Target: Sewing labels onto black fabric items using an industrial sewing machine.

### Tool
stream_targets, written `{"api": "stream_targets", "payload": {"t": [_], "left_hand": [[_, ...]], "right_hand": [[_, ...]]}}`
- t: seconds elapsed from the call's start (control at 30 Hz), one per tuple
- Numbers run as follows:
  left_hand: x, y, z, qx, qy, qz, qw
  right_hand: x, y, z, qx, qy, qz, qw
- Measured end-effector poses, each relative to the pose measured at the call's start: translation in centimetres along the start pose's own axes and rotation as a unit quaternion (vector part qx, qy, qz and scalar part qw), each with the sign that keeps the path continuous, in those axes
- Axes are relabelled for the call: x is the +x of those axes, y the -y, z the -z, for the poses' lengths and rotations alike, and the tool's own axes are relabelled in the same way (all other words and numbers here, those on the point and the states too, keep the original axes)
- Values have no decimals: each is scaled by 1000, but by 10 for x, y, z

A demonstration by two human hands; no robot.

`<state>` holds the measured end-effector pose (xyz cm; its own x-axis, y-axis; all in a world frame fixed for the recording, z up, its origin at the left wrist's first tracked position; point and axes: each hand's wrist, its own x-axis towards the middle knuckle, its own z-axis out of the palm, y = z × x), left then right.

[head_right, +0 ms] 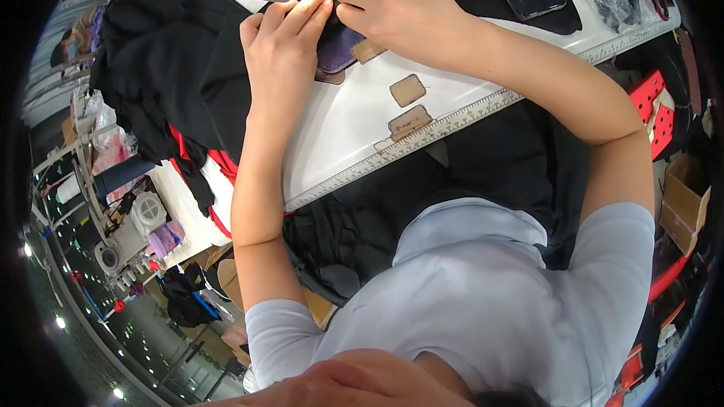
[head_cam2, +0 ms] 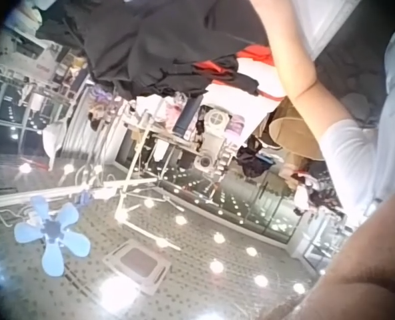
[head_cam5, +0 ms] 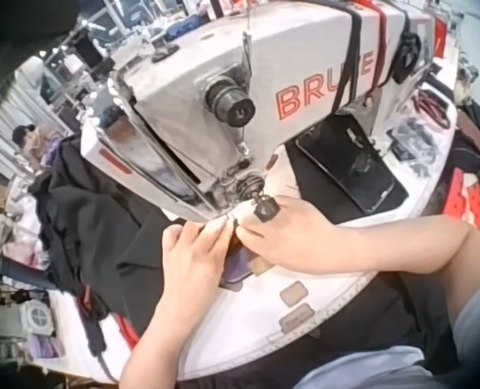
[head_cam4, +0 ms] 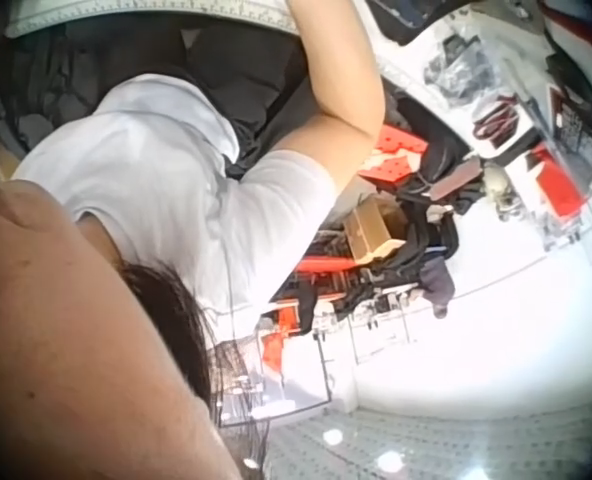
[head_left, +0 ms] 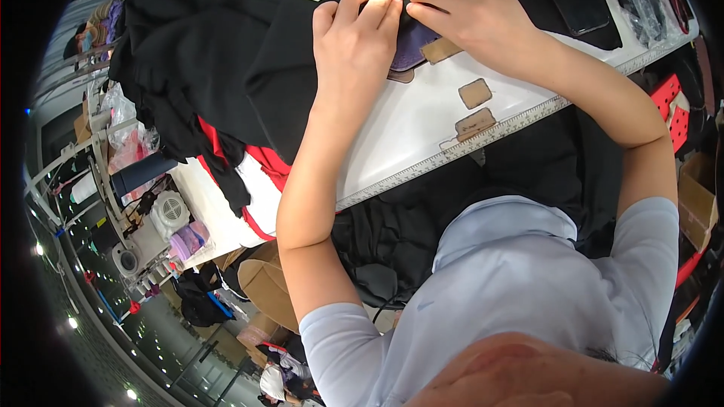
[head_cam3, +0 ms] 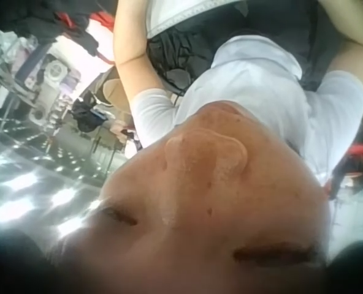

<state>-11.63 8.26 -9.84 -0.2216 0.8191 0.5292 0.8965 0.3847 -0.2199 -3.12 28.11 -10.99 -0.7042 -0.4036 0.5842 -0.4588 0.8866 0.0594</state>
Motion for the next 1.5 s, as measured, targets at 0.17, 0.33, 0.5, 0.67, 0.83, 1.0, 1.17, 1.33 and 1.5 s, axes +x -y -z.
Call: {"api": "stream_targets", "payload": {"t": [0.17, 0.33, 0.5, 0.67, 0.83, 1.0, 1.17, 1.33, 1.5], "left_hand": [[0, -1, 1, 6, 7, 3, 1000], [1, -7, -1, 34, 0, -1, 999], [2, -4, -4, 53, 1, 9, 999], [-1, -3, -6, 29, 7, 13, 999], [5, -15, 7, -31, -13, 53, 998], [-10, 5, 4, -100, -34, 116, 988], [-34, 7, 65, -615, 20, 444, 652], [-35, -14, 97, -683, 14, 447, 577], [-30, -25, 112, -689, 22, 433, 581]], "right_hand": [[-1, -2, 2, -16, 29, -6, 999], [-1, -7, -10, 18, -44, 13, 999], [1, -7, -7, -14, -22, 2, 1000], [0, -3, -10, 22, -15, -13, 1000], [-2, -3, -11, 53, -25, -18, 998], [-4, -2, -1, 119, -18, -16, 993], [-11, 37, 43, 401, -51, -208, 891], [-2, 56, 55, 496, -58, -237, 833], [6, 62, 68, 530, -22, -232, 816]]}}
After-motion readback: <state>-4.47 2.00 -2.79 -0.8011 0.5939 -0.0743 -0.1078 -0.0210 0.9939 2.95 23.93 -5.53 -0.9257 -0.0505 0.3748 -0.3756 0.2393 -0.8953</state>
